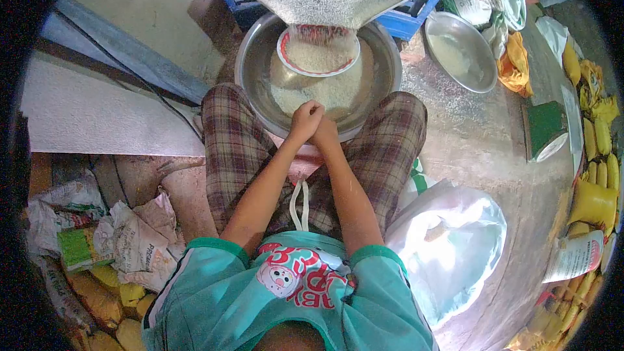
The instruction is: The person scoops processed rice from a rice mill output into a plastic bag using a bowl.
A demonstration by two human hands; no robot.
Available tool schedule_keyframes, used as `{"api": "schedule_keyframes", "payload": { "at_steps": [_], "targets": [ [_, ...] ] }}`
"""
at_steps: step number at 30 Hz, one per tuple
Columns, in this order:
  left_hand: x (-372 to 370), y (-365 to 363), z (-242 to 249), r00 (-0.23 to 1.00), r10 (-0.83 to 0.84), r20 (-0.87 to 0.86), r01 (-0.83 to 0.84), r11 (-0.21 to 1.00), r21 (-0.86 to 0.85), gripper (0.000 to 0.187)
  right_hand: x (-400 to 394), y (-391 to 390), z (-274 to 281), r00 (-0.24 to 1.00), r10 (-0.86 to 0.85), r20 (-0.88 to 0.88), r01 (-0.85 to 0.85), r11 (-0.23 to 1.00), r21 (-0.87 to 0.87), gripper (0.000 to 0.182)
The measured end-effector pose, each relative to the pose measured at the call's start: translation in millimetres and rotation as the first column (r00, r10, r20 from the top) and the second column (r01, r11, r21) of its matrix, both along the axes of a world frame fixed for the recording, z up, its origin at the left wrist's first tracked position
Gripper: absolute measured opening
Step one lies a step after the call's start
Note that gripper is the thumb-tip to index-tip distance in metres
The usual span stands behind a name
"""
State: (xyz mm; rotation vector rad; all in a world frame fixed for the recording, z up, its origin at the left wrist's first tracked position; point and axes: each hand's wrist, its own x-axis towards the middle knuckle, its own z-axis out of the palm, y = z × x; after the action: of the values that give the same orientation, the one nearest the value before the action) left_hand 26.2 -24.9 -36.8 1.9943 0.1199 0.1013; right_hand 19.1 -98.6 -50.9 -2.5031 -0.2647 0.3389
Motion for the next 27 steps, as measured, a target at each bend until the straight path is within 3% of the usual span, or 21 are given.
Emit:
{"api": "schedule_keyframes", "payload": {
  "at_steps": [17, 20, 27],
  "targets": [
    [2, 1, -3, 0.997, -0.022, -0.067, 0.025, 0.999, 0.046, 0.02, -1, -1, 1, 0.999, 0.009, 0.05, -0.011, 0.999, 0.037, 0.028],
    [1, 2, -1, 0.996, -0.033, -0.088, 0.036, 0.999, 0.037, 0.02, -2, 1, 9, 0.998, -0.051, 0.024, 0.049, 0.994, 0.1, 0.029],
    [1, 0, -2, 1.0, -0.001, -0.016, 0.002, 0.999, 0.041, 0.017, -1, 3, 9, 1.0, -0.027, -0.006, 0.027, 0.999, 0.038, 0.031]
  ]
}}
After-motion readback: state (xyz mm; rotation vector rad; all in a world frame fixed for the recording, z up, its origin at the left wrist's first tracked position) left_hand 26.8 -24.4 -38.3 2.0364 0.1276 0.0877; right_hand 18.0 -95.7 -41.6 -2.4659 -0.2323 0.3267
